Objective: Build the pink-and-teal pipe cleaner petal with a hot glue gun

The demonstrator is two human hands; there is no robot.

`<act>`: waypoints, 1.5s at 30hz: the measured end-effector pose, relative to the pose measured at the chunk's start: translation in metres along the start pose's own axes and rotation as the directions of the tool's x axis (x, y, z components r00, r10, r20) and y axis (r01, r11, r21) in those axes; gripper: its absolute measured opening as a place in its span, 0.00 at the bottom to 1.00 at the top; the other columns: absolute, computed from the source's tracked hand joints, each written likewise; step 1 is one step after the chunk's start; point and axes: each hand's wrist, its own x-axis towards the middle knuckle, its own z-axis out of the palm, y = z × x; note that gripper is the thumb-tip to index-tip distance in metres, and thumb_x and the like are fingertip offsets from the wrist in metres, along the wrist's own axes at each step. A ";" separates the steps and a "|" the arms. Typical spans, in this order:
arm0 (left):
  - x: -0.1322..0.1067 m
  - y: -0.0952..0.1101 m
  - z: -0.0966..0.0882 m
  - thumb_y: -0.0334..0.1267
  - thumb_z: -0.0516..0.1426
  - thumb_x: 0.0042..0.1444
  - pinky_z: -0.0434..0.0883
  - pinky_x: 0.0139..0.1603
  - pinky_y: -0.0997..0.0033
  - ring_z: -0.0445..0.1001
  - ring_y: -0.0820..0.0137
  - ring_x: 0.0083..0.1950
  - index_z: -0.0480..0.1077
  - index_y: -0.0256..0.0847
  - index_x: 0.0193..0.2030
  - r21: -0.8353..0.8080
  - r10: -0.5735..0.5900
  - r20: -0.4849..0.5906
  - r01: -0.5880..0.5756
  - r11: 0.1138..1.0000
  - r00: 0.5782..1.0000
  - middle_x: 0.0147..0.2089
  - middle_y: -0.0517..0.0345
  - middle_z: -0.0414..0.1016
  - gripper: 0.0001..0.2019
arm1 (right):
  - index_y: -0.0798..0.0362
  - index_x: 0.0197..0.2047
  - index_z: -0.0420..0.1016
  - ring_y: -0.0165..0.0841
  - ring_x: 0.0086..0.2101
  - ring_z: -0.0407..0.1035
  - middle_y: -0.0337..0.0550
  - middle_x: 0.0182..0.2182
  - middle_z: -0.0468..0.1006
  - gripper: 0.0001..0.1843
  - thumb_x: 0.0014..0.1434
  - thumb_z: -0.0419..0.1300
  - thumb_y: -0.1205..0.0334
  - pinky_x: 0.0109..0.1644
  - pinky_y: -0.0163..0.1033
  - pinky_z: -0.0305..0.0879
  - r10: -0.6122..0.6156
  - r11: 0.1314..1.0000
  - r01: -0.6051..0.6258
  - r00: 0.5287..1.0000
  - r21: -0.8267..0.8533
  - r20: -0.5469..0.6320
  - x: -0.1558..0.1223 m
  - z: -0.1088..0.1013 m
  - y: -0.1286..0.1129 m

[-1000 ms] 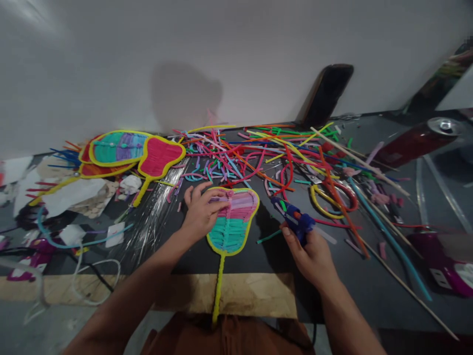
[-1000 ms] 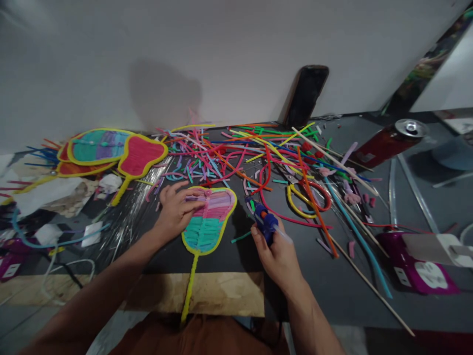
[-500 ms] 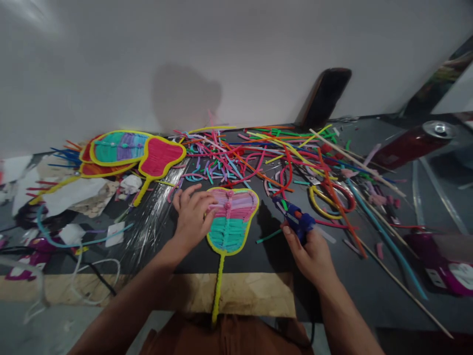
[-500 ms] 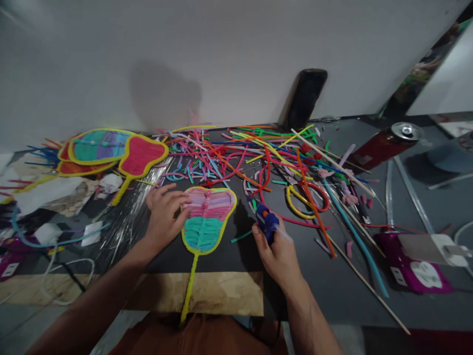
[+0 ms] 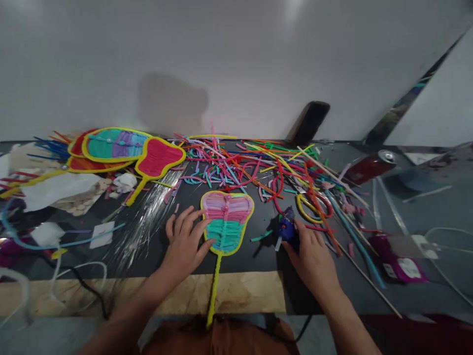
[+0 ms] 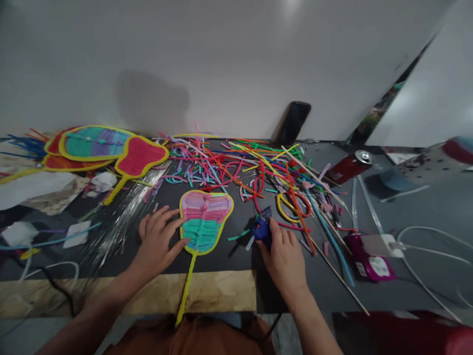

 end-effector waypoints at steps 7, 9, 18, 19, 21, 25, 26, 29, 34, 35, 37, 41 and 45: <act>-0.027 -0.003 0.004 0.40 0.54 0.59 0.47 0.65 0.41 0.55 0.52 0.68 0.68 0.43 0.54 -0.009 -0.029 0.018 0.030 1.000 0.999 0.62 0.43 0.64 0.17 | 0.54 0.55 0.68 0.45 0.48 0.69 0.54 0.49 0.75 0.24 0.63 0.49 0.48 0.49 0.48 0.66 -0.051 0.998 0.054 0.993 -0.022 0.103 0.013 -0.036 0.020; -0.037 -0.006 0.007 0.40 0.54 0.59 0.46 0.65 0.40 0.54 0.51 0.68 0.67 0.43 0.56 0.003 -0.016 0.027 0.016 1.000 1.000 0.64 0.42 0.63 0.19 | 0.54 0.49 0.72 0.42 0.44 0.72 0.52 0.44 0.78 0.20 0.65 0.47 0.51 0.45 0.44 0.66 -0.055 0.998 0.055 0.997 0.002 0.058 0.033 -0.050 0.015; -0.066 -0.003 0.007 0.44 0.57 0.56 0.39 0.64 0.32 0.51 0.47 0.70 0.61 0.44 0.63 0.015 0.086 0.080 -0.087 0.996 0.993 0.69 0.38 0.53 0.28 | 0.54 0.43 0.72 0.38 0.35 0.72 0.48 0.34 0.79 0.14 0.63 0.47 0.61 0.37 0.38 0.63 -0.052 0.988 0.043 0.997 0.146 0.060 0.133 -0.031 -0.047; -0.066 -0.002 0.006 0.44 0.57 0.56 0.39 0.64 0.32 0.51 0.47 0.70 0.61 0.44 0.63 0.012 0.073 0.074 -0.074 0.997 0.995 0.69 0.38 0.53 0.28 | 0.54 0.46 0.71 0.39 0.37 0.72 0.50 0.38 0.78 0.14 0.62 0.48 0.63 0.40 0.39 0.64 -0.093 0.978 0.079 0.994 0.191 0.065 0.142 -0.025 -0.056; -0.066 -0.004 0.005 0.45 0.57 0.57 0.40 0.65 0.32 0.52 0.48 0.69 0.62 0.44 0.63 0.000 0.034 0.050 -0.034 0.999 0.998 0.69 0.38 0.54 0.27 | 0.55 0.49 0.71 0.38 0.43 0.71 0.52 0.45 0.77 0.16 0.59 0.50 0.67 0.45 0.40 0.64 -0.185 0.950 0.158 0.980 0.268 0.079 0.160 -0.016 -0.073; -0.069 -0.010 0.006 0.44 0.57 0.58 0.45 0.66 0.38 0.53 0.51 0.69 0.67 0.45 0.58 -0.047 -0.025 -0.035 0.023 0.999 0.999 0.67 0.42 0.59 0.21 | 0.55 0.49 0.72 0.36 0.44 0.70 0.50 0.47 0.76 0.17 0.58 0.51 0.69 0.48 0.39 0.64 -0.281 0.922 0.235 0.953 0.309 0.115 0.196 0.000 -0.113; -0.070 -0.011 0.006 0.42 0.57 0.58 0.47 0.67 0.41 0.53 0.52 0.69 0.69 0.46 0.56 -0.065 -0.028 -0.062 0.024 0.998 0.998 0.66 0.44 0.61 0.19 | 0.55 0.49 0.72 0.35 0.42 0.71 0.49 0.46 0.76 0.17 0.58 0.51 0.69 0.47 0.38 0.65 -0.289 0.921 0.238 0.949 0.309 0.129 0.205 0.004 -0.123; -0.074 -0.011 0.006 0.39 0.56 0.58 0.47 0.68 0.46 0.55 0.55 0.69 0.72 0.48 0.50 -0.132 -0.030 -0.136 0.012 0.991 0.990 0.62 0.49 0.68 0.13 | 0.54 0.48 0.73 0.33 0.39 0.72 0.46 0.43 0.78 0.16 0.59 0.51 0.69 0.45 0.37 0.66 -0.315 0.920 0.251 0.931 0.300 0.187 0.225 0.019 -0.156; -0.076 -0.010 0.006 0.38 0.56 0.58 0.51 0.67 0.46 0.55 0.55 0.69 0.74 0.48 0.47 -0.198 -0.070 -0.165 0.036 0.980 0.984 0.59 0.51 0.70 0.11 | 0.52 0.37 0.78 0.37 0.40 0.72 0.47 0.39 0.80 0.08 0.57 0.57 0.64 0.43 0.37 0.65 -0.350 0.929 0.288 0.888 0.234 0.298 0.236 0.049 -0.201; -0.077 -0.011 0.006 0.37 0.56 0.58 0.51 0.66 0.46 0.55 0.55 0.69 0.74 0.48 0.47 -0.204 -0.074 -0.166 0.039 0.978 0.983 0.59 0.51 0.69 0.11 | 0.52 0.35 0.78 0.39 0.41 0.72 0.49 0.38 0.80 0.07 0.56 0.58 0.65 0.42 0.39 0.65 -0.341 0.935 0.283 0.885 0.214 0.318 0.236 0.054 -0.206; -0.077 -0.012 0.006 0.35 0.55 0.58 0.53 0.65 0.46 0.54 0.54 0.69 0.74 0.48 0.47 -0.215 -0.074 -0.164 0.037 0.976 0.984 0.59 0.51 0.69 0.11 | 0.54 0.33 0.78 0.41 0.40 0.72 0.54 0.38 0.80 0.07 0.55 0.57 0.67 0.41 0.40 0.65 -0.318 0.945 0.267 0.884 0.186 0.344 0.237 0.061 -0.213; -0.078 -0.013 0.005 0.31 0.54 0.58 0.59 0.63 0.48 0.55 0.55 0.68 0.73 0.46 0.47 -0.273 -0.108 -0.187 0.054 0.961 0.976 0.57 0.50 0.70 0.13 | 0.54 0.36 0.76 0.38 0.37 0.72 0.52 0.37 0.80 0.10 0.58 0.53 0.67 0.40 0.38 0.64 -0.280 0.953 0.224 0.909 0.205 0.310 0.246 0.056 -0.209; -0.077 -0.016 0.003 0.29 0.52 0.58 0.62 0.62 0.51 0.58 0.57 0.66 0.72 0.44 0.47 -0.321 -0.127 -0.213 0.054 0.946 0.969 0.56 0.49 0.69 0.13 | 0.53 0.40 0.73 0.36 0.36 0.71 0.47 0.36 0.79 0.10 0.59 0.50 0.66 0.40 0.37 0.63 -0.232 0.940 0.169 0.954 0.297 0.192 0.257 0.032 -0.190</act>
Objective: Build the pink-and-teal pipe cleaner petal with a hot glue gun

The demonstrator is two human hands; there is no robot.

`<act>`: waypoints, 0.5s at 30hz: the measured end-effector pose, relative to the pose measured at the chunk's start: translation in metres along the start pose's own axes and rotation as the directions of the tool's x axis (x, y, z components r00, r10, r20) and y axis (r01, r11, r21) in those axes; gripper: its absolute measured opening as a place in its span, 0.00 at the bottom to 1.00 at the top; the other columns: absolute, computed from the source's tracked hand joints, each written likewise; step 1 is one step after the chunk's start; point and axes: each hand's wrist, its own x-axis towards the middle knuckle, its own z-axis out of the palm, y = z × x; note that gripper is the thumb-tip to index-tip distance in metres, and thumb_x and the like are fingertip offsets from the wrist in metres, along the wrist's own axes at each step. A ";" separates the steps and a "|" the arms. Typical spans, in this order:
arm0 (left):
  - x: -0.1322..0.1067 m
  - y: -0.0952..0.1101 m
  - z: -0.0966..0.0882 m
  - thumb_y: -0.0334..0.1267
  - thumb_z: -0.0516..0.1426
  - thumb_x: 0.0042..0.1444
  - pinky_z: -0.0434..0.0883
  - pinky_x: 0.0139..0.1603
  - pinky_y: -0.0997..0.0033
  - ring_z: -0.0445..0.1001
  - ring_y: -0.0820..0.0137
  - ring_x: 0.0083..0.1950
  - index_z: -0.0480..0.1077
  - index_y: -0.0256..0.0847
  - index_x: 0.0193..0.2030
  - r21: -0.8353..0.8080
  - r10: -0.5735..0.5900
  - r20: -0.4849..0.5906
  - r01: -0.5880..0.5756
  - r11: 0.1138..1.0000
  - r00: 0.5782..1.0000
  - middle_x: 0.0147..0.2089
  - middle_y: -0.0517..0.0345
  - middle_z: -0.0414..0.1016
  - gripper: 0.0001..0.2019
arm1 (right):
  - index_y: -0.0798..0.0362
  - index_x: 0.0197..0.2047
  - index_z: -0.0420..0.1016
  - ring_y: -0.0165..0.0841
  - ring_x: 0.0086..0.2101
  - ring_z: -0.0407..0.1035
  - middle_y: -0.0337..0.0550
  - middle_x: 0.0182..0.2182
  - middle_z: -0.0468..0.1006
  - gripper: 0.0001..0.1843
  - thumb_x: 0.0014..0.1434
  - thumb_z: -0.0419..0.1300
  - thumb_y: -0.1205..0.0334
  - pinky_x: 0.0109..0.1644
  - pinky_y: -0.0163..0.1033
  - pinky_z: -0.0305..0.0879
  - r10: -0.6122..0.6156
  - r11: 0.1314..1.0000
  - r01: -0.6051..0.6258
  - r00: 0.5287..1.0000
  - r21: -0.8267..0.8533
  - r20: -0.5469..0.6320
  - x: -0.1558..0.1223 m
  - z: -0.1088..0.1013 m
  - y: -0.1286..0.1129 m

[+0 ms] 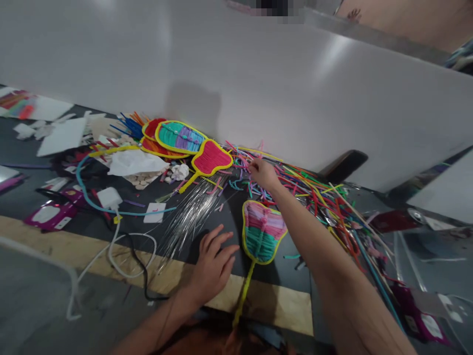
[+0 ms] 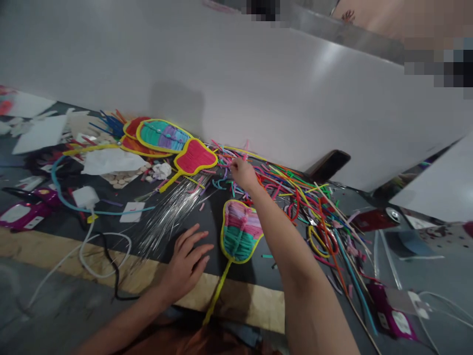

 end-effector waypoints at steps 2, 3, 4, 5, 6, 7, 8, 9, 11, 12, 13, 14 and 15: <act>0.003 -0.001 -0.003 0.28 0.51 0.59 0.62 0.63 0.51 0.58 0.58 0.66 0.71 0.43 0.47 -0.011 0.013 -0.015 -0.013 1.000 1.000 0.56 0.49 0.68 0.13 | 0.54 0.37 0.72 0.35 0.35 0.71 0.46 0.33 0.79 0.07 0.58 0.53 0.66 0.39 0.37 0.62 0.009 0.997 -0.005 0.999 0.071 -0.051 -0.001 -0.016 0.007; 0.006 -0.001 -0.005 0.28 0.51 0.59 0.63 0.63 0.52 0.59 0.59 0.65 0.71 0.43 0.48 -0.019 0.016 -0.017 -0.016 1.000 1.000 0.56 0.49 0.68 0.13 | 0.54 0.36 0.71 0.34 0.34 0.71 0.45 0.32 0.79 0.06 0.57 0.53 0.66 0.39 0.37 0.63 0.015 0.994 -0.006 0.997 0.113 -0.077 -0.002 -0.023 0.011; 0.009 -0.002 -0.006 0.29 0.51 0.59 0.64 0.62 0.54 0.61 0.61 0.64 0.70 0.42 0.49 -0.027 0.012 -0.015 -0.012 1.000 1.000 0.57 0.49 0.67 0.13 | 0.54 0.36 0.70 0.33 0.33 0.71 0.45 0.32 0.79 0.06 0.58 0.53 0.66 0.39 0.36 0.63 0.026 0.987 -0.008 0.994 0.162 -0.106 -0.003 -0.030 0.014; 0.013 -0.002 -0.008 0.29 0.50 0.60 0.65 0.61 0.56 0.62 0.62 0.63 0.69 0.42 0.50 -0.035 0.003 -0.008 -0.004 0.999 1.000 0.57 0.49 0.67 0.14 | 0.54 0.37 0.69 0.31 0.33 0.71 0.45 0.33 0.79 0.06 0.59 0.51 0.65 0.38 0.35 0.64 0.043 0.976 -0.012 0.989 0.216 -0.139 -0.004 -0.037 0.016; 0.017 -0.001 -0.009 0.30 0.50 0.60 0.66 0.60 0.58 0.64 0.63 0.61 0.69 0.42 0.51 -0.040 -0.006 0.006 0.006 0.999 1.000 0.58 0.48 0.67 0.14 | 0.54 0.39 0.68 0.29 0.33 0.71 0.46 0.34 0.79 0.08 0.61 0.48 0.65 0.37 0.34 0.64 0.064 0.962 -0.015 0.983 0.273 -0.172 -0.005 -0.044 0.017; 0.021 0.000 -0.009 0.31 0.50 0.60 0.67 0.60 0.59 0.65 0.64 0.60 0.68 0.42 0.51 -0.040 -0.010 0.028 0.012 0.999 1.000 0.57 0.48 0.67 0.14 | 0.55 0.40 0.66 0.27 0.33 0.72 0.47 0.37 0.79 0.11 0.63 0.44 0.64 0.37 0.33 0.65 0.085 0.944 -0.014 0.976 0.330 -0.202 -0.008 -0.051 0.018; 0.025 0.002 -0.009 0.32 0.50 0.61 0.67 0.59 0.60 0.66 0.64 0.59 0.68 0.41 0.52 -0.037 -0.008 0.057 0.010 0.999 0.998 0.57 0.48 0.67 0.14 | 0.55 0.42 0.64 0.25 0.35 0.72 0.48 0.40 0.78 0.13 0.65 0.40 0.63 0.37 0.32 0.66 0.104 0.924 -0.010 0.968 0.383 -0.228 -0.011 -0.058 0.017; 0.028 0.005 -0.008 0.32 0.51 0.60 0.66 0.60 0.59 0.66 0.64 0.59 0.67 0.41 0.53 -0.030 0.002 0.095 0.001 1.000 0.995 0.56 0.48 0.68 0.15 | 0.55 0.43 0.63 0.24 0.37 0.72 0.50 0.43 0.77 0.15 0.65 0.37 0.62 0.38 0.30 0.66 0.119 0.903 0.000 0.961 0.430 -0.248 -0.014 -0.065 0.016; 0.032 0.011 -0.005 0.33 0.52 0.59 0.66 0.59 0.59 0.65 0.63 0.58 0.66 0.40 0.55 -0.014 0.037 0.192 -0.035 0.999 0.981 0.55 0.49 0.69 0.16 | 0.53 0.44 0.60 0.22 0.41 0.71 0.51 0.48 0.75 0.17 0.66 0.33 0.59 0.41 0.29 0.66 0.135 0.865 0.026 0.950 0.502 -0.282 -0.025 -0.079 0.014; 0.033 0.014 -0.003 0.33 0.53 0.59 0.66 0.58 0.58 0.66 0.62 0.57 0.66 0.40 0.55 0.001 0.044 0.246 -0.046 0.999 0.968 0.55 0.49 0.69 0.17 | 0.53 0.44 0.59 0.21 0.42 0.70 0.51 0.49 0.74 0.17 0.66 0.33 0.58 0.42 0.29 0.66 0.138 0.850 0.040 0.945 0.526 -0.295 -0.032 -0.085 0.014; 0.032 0.018 -0.002 0.34 0.54 0.59 0.66 0.56 0.58 0.66 0.62 0.56 0.66 0.40 0.55 0.023 0.038 0.301 -0.048 0.999 0.953 0.54 0.49 0.70 0.17 | 0.52 0.44 0.58 0.21 0.42 0.70 0.50 0.49 0.74 0.16 0.66 0.33 0.57 0.42 0.29 0.67 0.140 0.839 0.051 0.942 0.542 -0.306 -0.040 -0.090 0.016; 0.031 0.021 -0.002 0.35 0.54 0.59 0.66 0.54 0.57 0.66 0.61 0.54 0.67 0.40 0.53 0.054 0.021 0.355 -0.042 0.998 0.935 0.52 0.50 0.71 0.15 | 0.51 0.44 0.57 0.21 0.40 0.70 0.48 0.48 0.74 0.15 0.65 0.34 0.57 0.41 0.29 0.67 0.141 0.833 0.058 0.939 0.550 -0.313 -0.048 -0.094 0.019; 0.029 0.025 -0.002 0.37 0.55 0.58 0.66 0.51 0.57 0.67 0.60 0.52 0.69 0.41 0.50 0.092 -0.007 0.404 -0.033 0.995 0.915 0.49 0.51 0.73 0.13 | 0.50 0.43 0.56 0.21 0.37 0.71 0.46 0.45 0.75 0.13 0.65 0.35 0.57 0.39 0.29 0.67 0.140 0.833 0.062 0.938 0.550 -0.317 -0.057 -0.096 0.025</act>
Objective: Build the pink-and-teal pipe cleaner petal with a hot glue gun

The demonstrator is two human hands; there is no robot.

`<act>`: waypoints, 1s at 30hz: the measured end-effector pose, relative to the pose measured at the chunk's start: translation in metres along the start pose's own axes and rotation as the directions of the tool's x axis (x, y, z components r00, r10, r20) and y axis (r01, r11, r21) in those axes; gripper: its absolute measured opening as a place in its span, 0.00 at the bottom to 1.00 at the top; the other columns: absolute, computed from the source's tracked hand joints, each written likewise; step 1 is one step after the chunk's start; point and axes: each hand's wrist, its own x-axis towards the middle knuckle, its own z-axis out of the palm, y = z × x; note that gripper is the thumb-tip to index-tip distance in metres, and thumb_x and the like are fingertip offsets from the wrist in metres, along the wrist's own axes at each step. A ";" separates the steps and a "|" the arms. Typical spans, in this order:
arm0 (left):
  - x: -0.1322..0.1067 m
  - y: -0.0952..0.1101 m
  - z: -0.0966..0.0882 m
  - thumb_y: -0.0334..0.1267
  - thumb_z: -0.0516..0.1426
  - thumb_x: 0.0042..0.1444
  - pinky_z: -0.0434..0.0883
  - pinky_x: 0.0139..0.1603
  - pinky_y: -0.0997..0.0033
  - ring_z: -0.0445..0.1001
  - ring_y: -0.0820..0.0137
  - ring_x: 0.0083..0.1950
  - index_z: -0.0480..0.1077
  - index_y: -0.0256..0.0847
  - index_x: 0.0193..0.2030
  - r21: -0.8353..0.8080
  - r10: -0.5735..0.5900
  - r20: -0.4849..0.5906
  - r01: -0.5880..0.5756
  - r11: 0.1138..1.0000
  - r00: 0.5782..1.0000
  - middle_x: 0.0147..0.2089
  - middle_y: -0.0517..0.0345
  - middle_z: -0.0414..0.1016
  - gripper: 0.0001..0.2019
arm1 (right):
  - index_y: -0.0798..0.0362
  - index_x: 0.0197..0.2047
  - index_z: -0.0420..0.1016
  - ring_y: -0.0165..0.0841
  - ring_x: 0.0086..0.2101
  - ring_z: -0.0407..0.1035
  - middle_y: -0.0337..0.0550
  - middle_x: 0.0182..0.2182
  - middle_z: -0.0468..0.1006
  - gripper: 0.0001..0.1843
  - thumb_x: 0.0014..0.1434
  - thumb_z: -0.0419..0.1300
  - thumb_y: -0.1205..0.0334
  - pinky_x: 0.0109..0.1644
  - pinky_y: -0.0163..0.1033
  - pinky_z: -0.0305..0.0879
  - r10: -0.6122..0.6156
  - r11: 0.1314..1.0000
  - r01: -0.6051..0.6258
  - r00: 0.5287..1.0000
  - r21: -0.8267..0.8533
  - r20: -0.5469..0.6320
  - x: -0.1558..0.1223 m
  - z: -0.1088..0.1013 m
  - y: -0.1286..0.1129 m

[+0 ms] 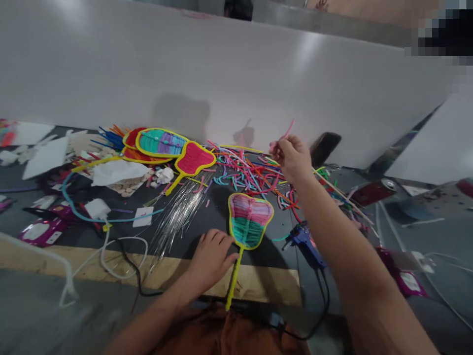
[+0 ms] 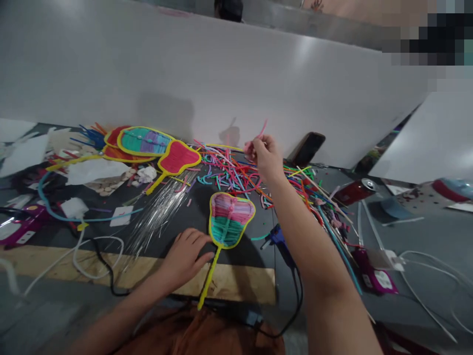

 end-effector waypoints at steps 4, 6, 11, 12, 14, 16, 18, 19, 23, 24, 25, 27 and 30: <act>-0.006 0.011 0.001 0.48 0.59 0.54 0.60 0.46 0.56 0.66 0.59 0.47 0.73 0.42 0.35 0.104 -0.080 0.142 0.066 0.992 0.987 0.39 0.55 0.74 0.11 | 0.50 0.39 0.56 0.24 0.25 0.67 0.36 0.28 0.73 0.04 0.60 0.43 0.64 0.31 0.31 0.64 0.008 0.995 -0.002 0.998 -0.095 0.058 -0.029 -0.024 0.033; -0.005 0.017 0.003 0.48 0.59 0.54 0.57 0.47 0.56 0.65 0.60 0.47 0.73 0.42 0.33 0.128 -0.095 0.161 0.074 0.989 0.982 0.38 0.55 0.73 0.12 | 0.51 0.35 0.59 0.27 0.23 0.66 0.34 0.22 0.71 0.04 0.58 0.45 0.65 0.30 0.33 0.64 0.027 0.982 -0.001 0.990 -0.187 0.136 -0.043 -0.028 0.056; 0.001 0.031 0.005 0.38 0.54 0.56 0.53 0.48 0.55 0.66 0.61 0.45 0.73 0.40 0.28 0.178 -0.140 0.179 0.108 0.978 0.974 0.35 0.54 0.74 0.09 | 0.52 0.40 0.70 0.33 0.32 0.71 0.42 0.33 0.78 0.09 0.56 0.54 0.65 0.37 0.36 0.64 0.071 0.909 0.070 0.945 -0.410 0.319 -0.065 -0.016 0.091; 0.001 0.032 0.004 0.37 0.54 0.55 0.53 0.47 0.55 0.66 0.61 0.44 0.73 0.40 0.27 0.179 -0.158 0.191 0.124 0.976 0.969 0.34 0.54 0.74 0.09 | 0.51 0.43 0.72 0.35 0.35 0.72 0.44 0.37 0.79 0.12 0.54 0.57 0.64 0.38 0.36 0.64 0.081 0.892 0.084 0.936 -0.444 0.342 -0.066 -0.011 0.094; -0.002 0.033 -0.003 0.37 0.53 0.54 0.53 0.46 0.56 0.67 0.62 0.43 0.73 0.40 0.27 0.176 -0.199 0.226 0.161 0.971 0.954 0.33 0.55 0.74 0.10 | 0.49 0.45 0.73 0.37 0.38 0.73 0.45 0.42 0.79 0.16 0.51 0.61 0.64 0.40 0.36 0.63 0.107 0.862 0.098 0.924 -0.497 0.368 -0.064 -0.001 0.098; -0.009 0.030 -0.012 0.37 0.53 0.54 0.53 0.46 0.57 0.67 0.62 0.43 0.73 0.40 0.27 0.184 -0.241 0.261 0.197 0.963 0.935 0.33 0.55 0.75 0.10 | 0.49 0.42 0.75 0.37 0.39 0.73 0.45 0.41 0.80 0.13 0.52 0.62 0.62 0.40 0.35 0.62 0.141 0.839 0.087 0.919 -0.537 0.368 -0.059 0.008 0.101; -0.017 0.025 -0.021 0.37 0.52 0.53 0.54 0.46 0.58 0.67 0.62 0.43 0.73 0.40 0.27 0.197 -0.278 0.297 0.226 0.954 0.913 0.34 0.55 0.74 0.09 | 0.51 0.38 0.76 0.37 0.37 0.73 0.46 0.36 0.80 0.08 0.55 0.59 0.59 0.38 0.34 0.62 0.178 0.819 0.045 0.927 -0.571 0.329 -0.051 0.016 0.104; -0.022 0.021 -0.025 0.36 0.52 0.53 0.54 0.45 0.60 0.67 0.62 0.43 0.72 0.40 0.28 0.199 -0.293 0.315 0.239 0.950 0.903 0.34 0.55 0.74 0.09 | 0.53 0.37 0.76 0.37 0.36 0.73 0.47 0.35 0.80 0.10 0.58 0.57 0.58 0.37 0.34 0.62 0.197 0.811 0.013 0.935 -0.585 0.294 -0.046 0.019 0.105; -0.037 0.008 -0.033 0.35 0.50 0.52 0.57 0.40 0.67 0.67 0.63 0.41 0.69 0.39 0.27 0.126 -0.329 0.347 0.303 0.944 0.879 0.32 0.54 0.73 0.09 | 0.59 0.47 0.73 0.35 0.32 0.72 0.50 0.35 0.79 0.20 0.64 0.44 0.60 0.33 0.34 0.62 0.253 0.790 -0.126 0.958 -0.600 0.132 -0.027 0.016 0.109; -0.040 0.004 -0.033 0.35 0.49 0.52 0.57 0.38 0.68 0.67 0.65 0.38 0.68 0.39 0.28 0.081 -0.350 0.352 0.345 0.935 0.868 0.30 0.56 0.71 0.08 | 0.60 0.51 0.71 0.35 0.32 0.72 0.51 0.37 0.79 0.21 0.64 0.43 0.63 0.33 0.34 0.63 0.259 0.786 -0.149 0.961 -0.600 0.100 -0.024 0.013 0.110; -0.042 0.002 -0.032 0.36 0.49 0.53 0.57 0.36 0.70 0.67 0.67 0.35 0.67 0.39 0.28 0.012 -0.375 0.363 0.398 0.918 0.853 0.28 0.58 0.70 0.08 | 0.61 0.55 0.67 0.35 0.33 0.72 0.52 0.38 0.79 0.22 0.63 0.43 0.64 0.34 0.35 0.63 0.258 0.782 -0.163 0.963 -0.602 0.076 -0.022 0.008 0.110; -0.045 -0.003 -0.029 0.40 0.50 0.53 0.55 0.31 0.72 0.64 0.71 0.29 0.67 0.40 0.31 -0.186 -0.412 0.421 0.522 0.833 0.808 0.24 0.63 0.65 0.08 | 0.61 0.61 0.60 0.36 0.34 0.72 0.54 0.41 0.78 0.26 0.60 0.47 0.66 0.36 0.36 0.64 0.244 0.777 -0.161 0.968 -0.609 0.055 -0.021 0.000 0.109; -0.048 -0.006 -0.026 0.48 0.53 0.51 0.54 0.24 0.75 0.56 0.75 0.22 0.68 0.38 0.39 -0.453 -0.362 0.588 0.666 0.593 0.723 0.21 0.69 0.57 0.15 | 0.59 0.62 0.60 0.36 0.35 0.72 0.52 0.41 0.77 0.27 0.59 0.49 0.67 0.38 0.37 0.65 0.213 0.779 -0.094 0.970 -0.619 0.120 -0.026 -0.006 0.105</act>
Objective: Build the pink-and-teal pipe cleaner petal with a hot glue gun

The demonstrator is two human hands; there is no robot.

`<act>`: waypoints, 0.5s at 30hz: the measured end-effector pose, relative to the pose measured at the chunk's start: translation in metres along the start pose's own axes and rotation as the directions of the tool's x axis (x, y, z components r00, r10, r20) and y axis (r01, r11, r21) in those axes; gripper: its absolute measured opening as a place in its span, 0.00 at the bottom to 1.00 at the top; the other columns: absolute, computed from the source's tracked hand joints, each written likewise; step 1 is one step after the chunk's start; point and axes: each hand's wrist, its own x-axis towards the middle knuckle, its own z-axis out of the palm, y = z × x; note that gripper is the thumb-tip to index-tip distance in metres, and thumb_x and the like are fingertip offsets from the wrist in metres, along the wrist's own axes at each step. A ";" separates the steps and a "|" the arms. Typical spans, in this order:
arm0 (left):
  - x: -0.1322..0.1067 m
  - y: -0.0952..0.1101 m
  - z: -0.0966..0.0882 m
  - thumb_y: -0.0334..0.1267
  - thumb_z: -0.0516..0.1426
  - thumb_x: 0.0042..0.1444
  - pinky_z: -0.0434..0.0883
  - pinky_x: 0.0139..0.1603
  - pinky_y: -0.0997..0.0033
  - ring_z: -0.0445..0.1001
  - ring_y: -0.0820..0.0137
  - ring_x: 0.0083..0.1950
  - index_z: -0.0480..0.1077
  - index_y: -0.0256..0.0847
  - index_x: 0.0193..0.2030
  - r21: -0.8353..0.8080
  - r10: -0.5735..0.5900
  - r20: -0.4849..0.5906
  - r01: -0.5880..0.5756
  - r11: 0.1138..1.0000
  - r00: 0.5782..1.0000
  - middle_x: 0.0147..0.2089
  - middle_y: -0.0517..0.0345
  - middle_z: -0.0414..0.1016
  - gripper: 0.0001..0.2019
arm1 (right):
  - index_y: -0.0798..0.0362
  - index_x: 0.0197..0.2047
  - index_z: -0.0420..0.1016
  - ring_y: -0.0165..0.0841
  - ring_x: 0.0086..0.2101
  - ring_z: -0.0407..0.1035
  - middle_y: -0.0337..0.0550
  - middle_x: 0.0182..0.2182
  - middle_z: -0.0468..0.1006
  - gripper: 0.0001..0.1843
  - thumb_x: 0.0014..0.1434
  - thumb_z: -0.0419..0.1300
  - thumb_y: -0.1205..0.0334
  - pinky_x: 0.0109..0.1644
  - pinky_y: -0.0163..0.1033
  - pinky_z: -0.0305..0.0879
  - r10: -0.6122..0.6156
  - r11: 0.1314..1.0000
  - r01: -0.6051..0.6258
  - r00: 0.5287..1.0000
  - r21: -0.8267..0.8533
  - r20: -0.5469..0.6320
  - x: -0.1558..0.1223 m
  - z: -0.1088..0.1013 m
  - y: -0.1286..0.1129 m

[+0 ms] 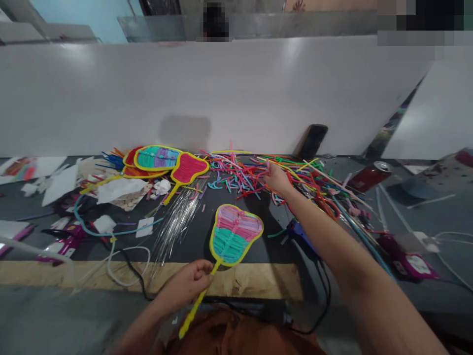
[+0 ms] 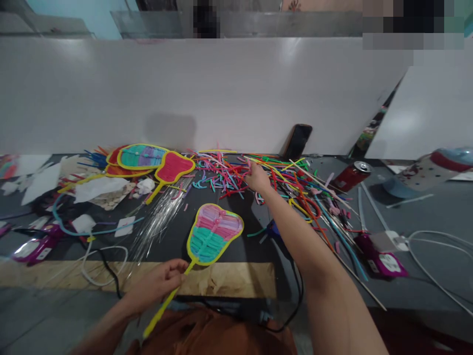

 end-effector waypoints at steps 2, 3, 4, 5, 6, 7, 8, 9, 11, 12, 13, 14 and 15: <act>-0.002 -0.001 -0.002 0.49 0.57 0.48 0.52 0.22 0.77 0.54 0.77 0.21 0.69 0.37 0.42 -0.169 -0.017 0.102 0.035 0.985 0.995 0.21 0.69 0.58 0.19 | 0.57 0.60 0.64 0.35 0.34 0.72 0.49 0.39 0.78 0.25 0.60 0.48 0.67 0.38 0.36 0.65 -0.082 0.997 0.082 0.994 -0.008 0.066 -0.006 0.000 -0.004; -0.005 -0.002 -0.005 0.49 0.59 0.47 0.52 0.22 0.78 0.54 0.78 0.22 0.70 0.37 0.41 -0.233 -0.005 0.121 0.033 0.972 0.993 0.23 0.68 0.60 0.19 | 0.55 0.60 0.65 0.34 0.34 0.72 0.47 0.38 0.79 0.24 0.60 0.48 0.66 0.39 0.35 0.65 -0.132 0.991 0.134 0.986 -0.009 0.106 -0.010 0.002 -0.008; -0.008 -0.003 -0.009 0.48 0.60 0.46 0.52 0.22 0.79 0.54 0.79 0.23 0.71 0.36 0.40 -0.289 0.016 0.120 0.019 0.957 0.993 0.24 0.66 0.62 0.19 | 0.52 0.60 0.65 0.33 0.36 0.73 0.45 0.39 0.79 0.24 0.60 0.50 0.66 0.40 0.34 0.65 -0.186 0.982 0.189 0.971 -0.008 0.147 -0.014 0.004 -0.012; -0.011 -0.004 -0.013 0.48 0.62 0.45 0.51 0.22 0.80 0.54 0.79 0.23 0.72 0.36 0.40 -0.336 0.036 0.111 0.004 0.942 0.993 0.25 0.65 0.64 0.19 | 0.48 0.61 0.65 0.33 0.38 0.73 0.43 0.41 0.79 0.25 0.60 0.52 0.65 0.42 0.34 0.65 -0.238 0.970 0.244 0.953 -0.008 0.188 -0.017 0.007 -0.017; -0.015 -0.006 -0.019 0.49 0.63 0.45 0.50 0.22 0.81 0.54 0.80 0.23 0.73 0.36 0.40 -0.376 0.050 0.098 -0.009 0.927 0.994 0.25 0.65 0.64 0.20 | 0.45 0.61 0.64 0.33 0.40 0.73 0.42 0.44 0.78 0.26 0.59 0.54 0.65 0.43 0.34 0.65 -0.282 0.956 0.292 0.932 -0.010 0.227 -0.021 0.011 -0.022; -0.018 -0.008 -0.025 0.50 0.63 0.44 0.49 0.22 0.81 0.53 0.80 0.23 0.73 0.36 0.40 -0.407 0.056 0.088 -0.016 0.914 0.995 0.24 0.65 0.64 0.21 | 0.42 0.61 0.65 0.34 0.43 0.73 0.41 0.46 0.78 0.27 0.58 0.56 0.64 0.44 0.34 0.65 -0.317 0.943 0.332 0.911 -0.015 0.264 -0.024 0.014 -0.027; -0.022 -0.009 -0.031 0.50 0.64 0.44 0.48 0.21 0.82 0.52 0.81 0.22 0.73 0.36 0.41 -0.428 0.057 0.082 -0.017 0.904 0.995 0.24 0.65 0.63 0.22 | 0.40 0.60 0.66 0.34 0.44 0.72 0.41 0.48 0.77 0.27 0.58 0.58 0.64 0.45 0.34 0.65 -0.340 0.932 0.363 0.892 -0.023 0.297 -0.026 0.018 -0.032; -0.026 -0.010 -0.038 0.50 0.65 0.43 0.48 0.21 0.82 0.52 0.81 0.22 0.74 0.36 0.41 -0.442 0.055 0.083 -0.013 0.897 0.995 0.23 0.65 0.63 0.22 | 0.39 0.58 0.68 0.35 0.45 0.72 0.41 0.49 0.77 0.25 0.58 0.59 0.63 0.45 0.34 0.65 -0.351 0.923 0.382 0.878 -0.035 0.326 -0.028 0.022 -0.036; -0.035 -0.012 -0.048 0.49 0.66 0.42 0.52 0.22 0.83 0.55 0.81 0.23 0.75 0.36 0.40 -0.457 0.048 0.097 0.002 0.889 0.994 0.25 0.63 0.65 0.22 | 0.41 0.53 0.72 0.36 0.46 0.72 0.42 0.48 0.77 0.18 0.60 0.58 0.61 0.45 0.36 0.66 -0.344 0.918 0.391 0.868 -0.066 0.359 -0.028 0.029 -0.041; -0.039 -0.012 -0.053 0.49 0.67 0.42 0.54 0.22 0.82 0.58 0.80 0.23 0.75 0.37 0.40 -0.471 0.040 0.094 0.009 0.882 0.995 0.26 0.61 0.67 0.21 | 0.42 0.51 0.73 0.37 0.46 0.72 0.43 0.48 0.77 0.15 0.61 0.56 0.60 0.46 0.37 0.67 -0.327 0.921 0.381 0.873 -0.086 0.362 -0.026 0.031 -0.041; -0.044 -0.011 -0.056 0.48 0.67 0.41 0.57 0.23 0.82 0.60 0.79 0.24 0.75 0.37 0.39 -0.494 0.025 0.078 0.016 0.869 0.997 0.28 0.59 0.69 0.21 | 0.44 0.50 0.74 0.37 0.46 0.72 0.45 0.48 0.77 0.13 0.63 0.54 0.59 0.46 0.39 0.67 -0.303 0.926 0.362 0.884 -0.108 0.357 -0.023 0.033 -0.040; -0.048 -0.011 -0.059 0.47 0.68 0.41 0.58 0.24 0.81 0.61 0.78 0.25 0.75 0.37 0.39 -0.524 0.007 0.050 0.020 0.851 0.999 0.28 0.59 0.70 0.20 | 0.45 0.49 0.74 0.38 0.46 0.72 0.46 0.48 0.76 0.13 0.65 0.52 0.58 0.47 0.41 0.68 -0.273 0.933 0.334 0.898 -0.131 0.344 -0.020 0.033 -0.037; -0.052 -0.011 -0.062 0.46 0.68 0.40 0.58 0.24 0.82 0.60 0.79 0.24 0.75 0.38 0.38 -0.554 -0.015 0.016 0.022 0.832 1.000 0.27 0.60 0.69 0.19 | 0.47 0.50 0.73 0.38 0.46 0.72 0.47 0.49 0.75 0.13 0.66 0.52 0.58 0.47 0.43 0.68 -0.238 0.942 0.300 0.915 -0.153 0.326 -0.016 0.033 -0.032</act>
